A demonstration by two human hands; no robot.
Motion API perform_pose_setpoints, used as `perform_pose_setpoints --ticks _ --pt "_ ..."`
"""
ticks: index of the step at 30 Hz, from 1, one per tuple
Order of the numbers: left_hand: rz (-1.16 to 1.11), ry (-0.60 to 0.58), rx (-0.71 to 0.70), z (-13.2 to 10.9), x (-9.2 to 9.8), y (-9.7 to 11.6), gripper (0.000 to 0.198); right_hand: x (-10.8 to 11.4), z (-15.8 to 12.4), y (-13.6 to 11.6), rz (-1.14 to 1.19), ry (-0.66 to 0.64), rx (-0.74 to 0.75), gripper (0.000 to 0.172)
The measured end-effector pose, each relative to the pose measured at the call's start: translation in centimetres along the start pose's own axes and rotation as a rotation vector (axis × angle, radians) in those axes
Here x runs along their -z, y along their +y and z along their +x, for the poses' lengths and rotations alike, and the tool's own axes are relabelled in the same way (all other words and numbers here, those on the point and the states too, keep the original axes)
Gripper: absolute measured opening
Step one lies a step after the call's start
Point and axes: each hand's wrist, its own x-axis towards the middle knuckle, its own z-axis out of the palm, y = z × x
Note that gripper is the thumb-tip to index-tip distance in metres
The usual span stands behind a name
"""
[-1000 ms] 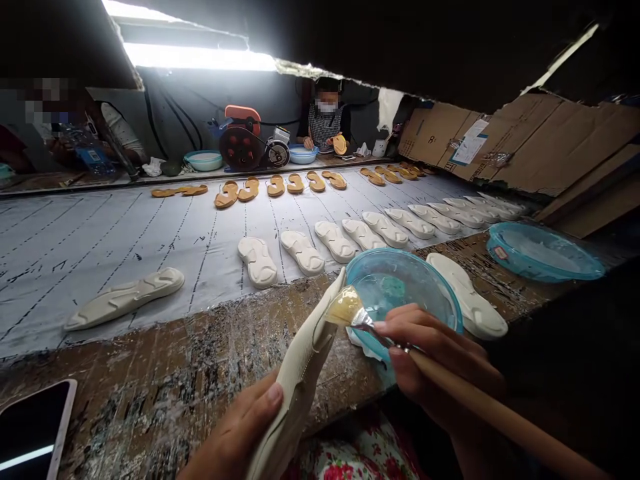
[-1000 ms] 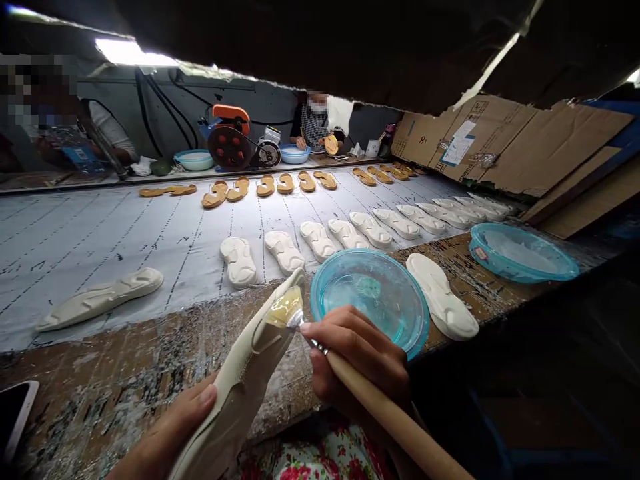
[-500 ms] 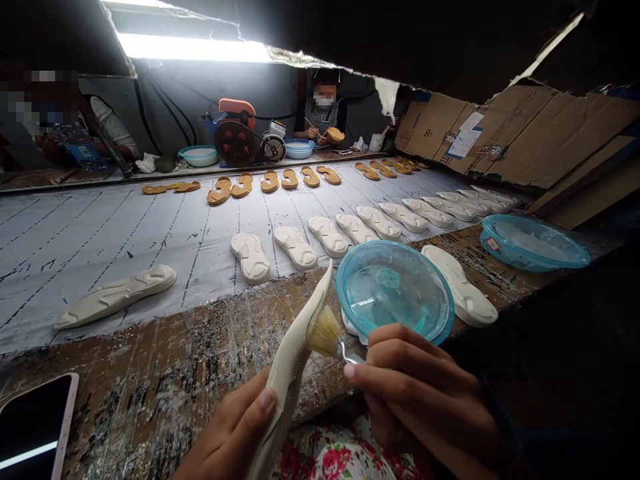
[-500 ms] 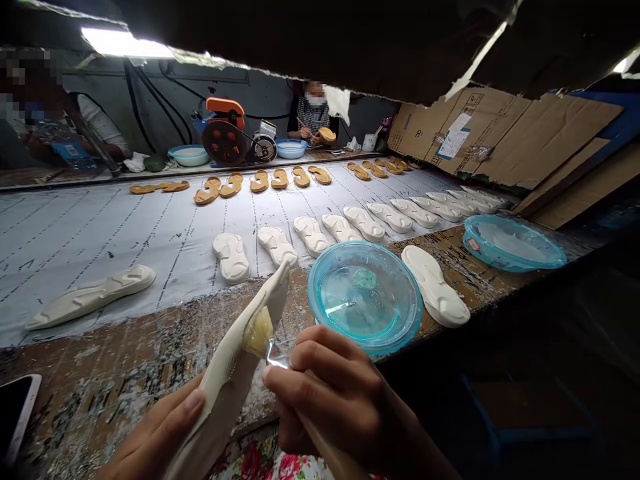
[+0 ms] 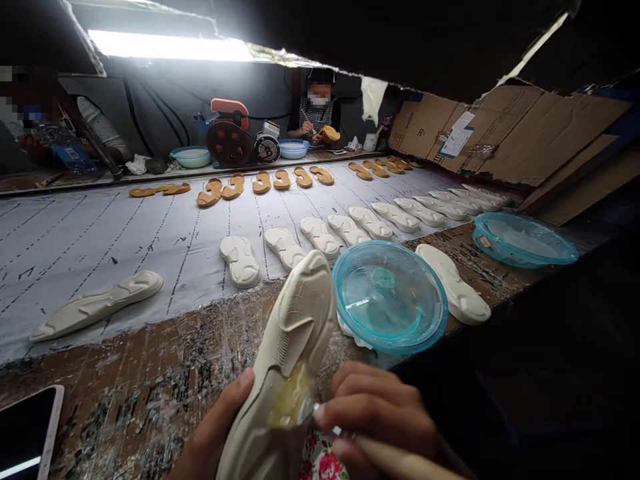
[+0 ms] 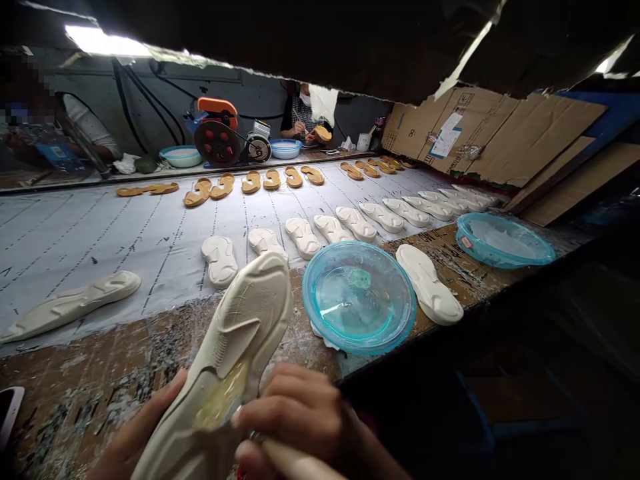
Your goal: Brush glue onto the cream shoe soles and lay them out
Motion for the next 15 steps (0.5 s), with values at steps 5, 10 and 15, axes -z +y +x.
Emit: perform_pose_setpoints --ticks 5,10,15 --pt "0.064 -0.028 -0.138 3.7 2.2 0.6 0.043 0.5 -1.7 1.7 -0.004 0.036 -0.297 0.027" --pt "0.044 -0.145 -0.136 6.7 4.8 1.4 0.048 7.2 -1.6 6.5 -0.323 0.314 -0.629 0.021" --pt "0.024 -0.108 -0.126 6.7 4.9 1.3 0.048 8.4 -1.4 8.5 -0.327 0.258 -0.747 0.029"
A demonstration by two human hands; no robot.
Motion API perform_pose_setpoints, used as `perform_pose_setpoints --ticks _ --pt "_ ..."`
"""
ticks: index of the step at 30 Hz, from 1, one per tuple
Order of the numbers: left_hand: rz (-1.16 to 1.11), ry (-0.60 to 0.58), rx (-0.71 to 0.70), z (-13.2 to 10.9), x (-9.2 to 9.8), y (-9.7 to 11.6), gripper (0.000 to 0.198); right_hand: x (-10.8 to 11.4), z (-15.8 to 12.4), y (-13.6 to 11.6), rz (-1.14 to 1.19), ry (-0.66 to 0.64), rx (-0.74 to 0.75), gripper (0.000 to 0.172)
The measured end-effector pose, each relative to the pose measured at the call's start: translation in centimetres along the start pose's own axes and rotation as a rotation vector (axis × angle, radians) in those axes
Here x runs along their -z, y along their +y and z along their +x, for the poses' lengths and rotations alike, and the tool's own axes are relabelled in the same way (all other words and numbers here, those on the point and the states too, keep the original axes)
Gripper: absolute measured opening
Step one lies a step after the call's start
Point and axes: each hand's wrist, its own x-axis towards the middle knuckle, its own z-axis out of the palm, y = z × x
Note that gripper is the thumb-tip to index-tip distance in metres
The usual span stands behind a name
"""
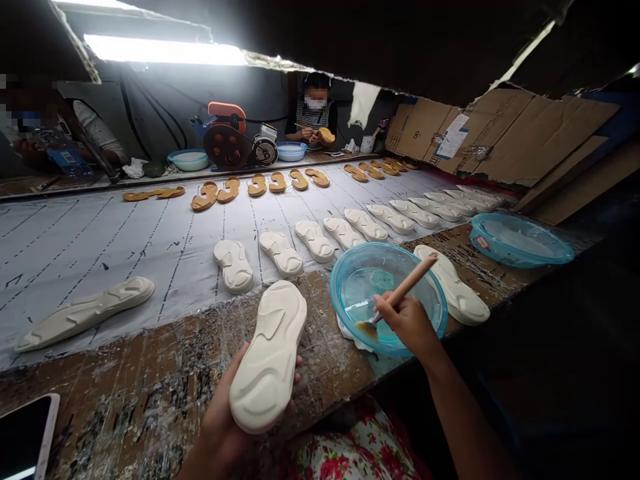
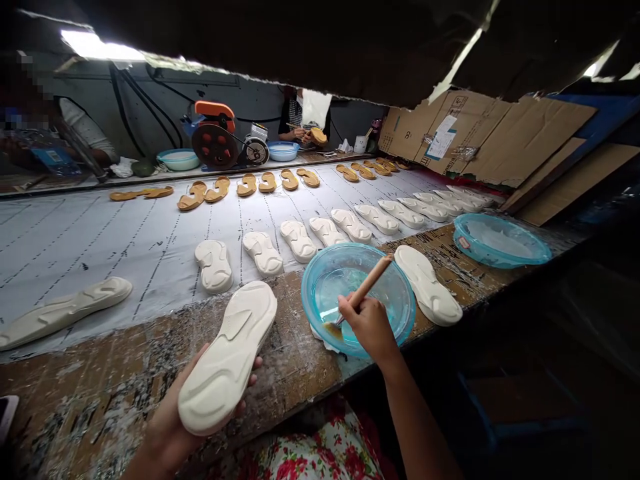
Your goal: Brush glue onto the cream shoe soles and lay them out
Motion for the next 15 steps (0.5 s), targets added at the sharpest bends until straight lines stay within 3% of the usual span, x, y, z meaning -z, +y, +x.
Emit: perform_pose_setpoints --ticks 3,8,11,15 --pt "0.021 0.051 -0.066 -0.9 -1.3 -0.3 0.043 -2.4 -2.1 -1.8 0.115 -0.063 0.047 0.025" --pt "0.071 0.114 -0.115 -2.0 -3.2 -0.6 0.037 -6.4 -6.3 -5.8 0.352 -0.270 0.324 0.012" --pt "0.070 0.094 -0.114 -2.7 -3.5 -0.6 0.037 -7.2 -6.8 -7.0 0.442 -0.301 0.445 0.015" --pt "0.094 0.062 -0.108 -3.4 -2.9 -0.7 0.037 -7.1 -5.9 -7.4 0.428 -0.286 0.495 0.020"
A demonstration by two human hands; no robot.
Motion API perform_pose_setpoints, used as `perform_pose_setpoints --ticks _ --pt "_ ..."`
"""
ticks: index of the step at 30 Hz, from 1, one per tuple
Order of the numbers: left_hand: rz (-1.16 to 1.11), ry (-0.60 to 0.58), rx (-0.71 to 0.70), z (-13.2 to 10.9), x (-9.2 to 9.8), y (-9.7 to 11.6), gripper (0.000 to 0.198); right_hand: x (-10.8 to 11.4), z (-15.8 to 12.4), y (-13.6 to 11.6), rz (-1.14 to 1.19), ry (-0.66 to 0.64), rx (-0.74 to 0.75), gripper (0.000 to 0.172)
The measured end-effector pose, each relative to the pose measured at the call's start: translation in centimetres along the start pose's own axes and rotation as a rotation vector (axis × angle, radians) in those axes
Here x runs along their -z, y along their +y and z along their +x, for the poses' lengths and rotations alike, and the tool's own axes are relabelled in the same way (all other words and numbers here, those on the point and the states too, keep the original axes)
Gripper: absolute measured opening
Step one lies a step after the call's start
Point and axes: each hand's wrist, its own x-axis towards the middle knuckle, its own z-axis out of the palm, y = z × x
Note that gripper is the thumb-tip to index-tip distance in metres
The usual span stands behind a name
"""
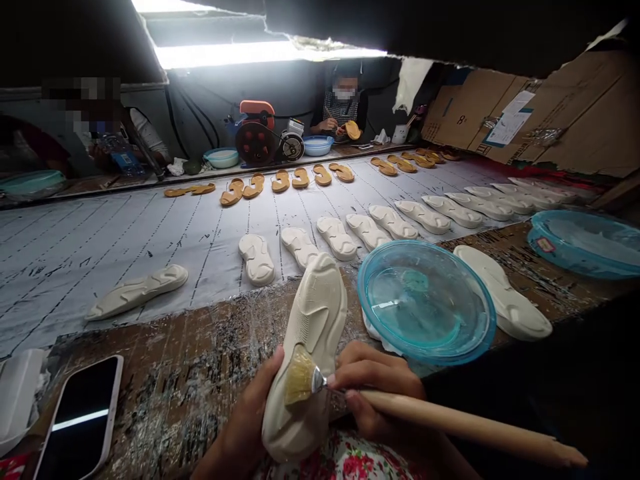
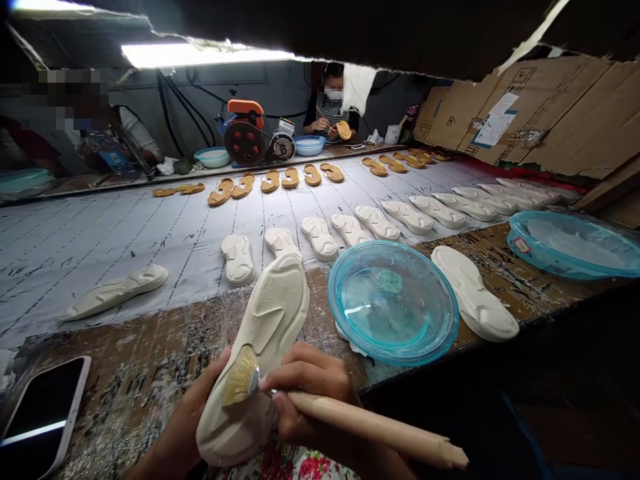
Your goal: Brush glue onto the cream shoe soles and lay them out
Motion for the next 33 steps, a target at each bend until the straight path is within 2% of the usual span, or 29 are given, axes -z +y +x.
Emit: perform_pose_setpoints --ticks 3,6,9,12,16,18,22,25,27,30,33 --pt "0.120 0.024 -0.052 -0.3 0.6 0.0 0.034 0.3 0.3 -0.1 -0.051 0.026 0.052 0.019" --pt "0.255 0.113 -0.109 -0.5 0.9 0.0 0.031 0.5 -0.1 -0.3 -0.076 -0.017 0.054 0.018" --pt "0.216 0.128 -0.049 -0.5 0.6 0.1 0.040 0.6 -0.8 -0.6 -0.086 -0.082 -0.019 0.017" --pt "0.207 0.106 -0.010 -0.6 0.1 0.2 0.051 0.6 -1.0 -0.9 -0.033 -0.029 0.019 0.016" --pt "0.353 0.153 -0.137 -1.0 -0.6 0.3 0.050 0.5 -0.3 -1.2 -0.042 0.001 0.084 0.018" --pt "0.454 0.202 -0.203 -1.3 -1.0 0.3 0.049 0.4 -0.1 -1.4 -0.059 -0.041 0.103 0.017" --pt "0.648 0.396 -0.382 -1.5 -1.5 0.3 0.041 0.0 0.1 -2.5 -0.092 -0.213 0.188 0.012" --pt "0.523 0.476 -0.394 -1.2 -1.4 0.3 0.042 -0.4 -0.1 -3.3 -0.201 -0.349 0.223 0.011" --pt "0.327 0.426 -0.292 -1.0 -1.4 0.5 0.045 -0.4 -0.3 -3.3 -0.245 -0.369 0.245 0.012" --pt "0.096 0.266 -0.132 -0.9 -1.5 1.0 0.045 0.0 -0.6 -2.4 -0.179 -0.232 0.243 0.012" --pt "-0.063 0.120 -0.017 -0.5 -1.3 1.5 0.043 1.1 -0.9 -1.4 -0.129 -0.118 0.140 0.022"
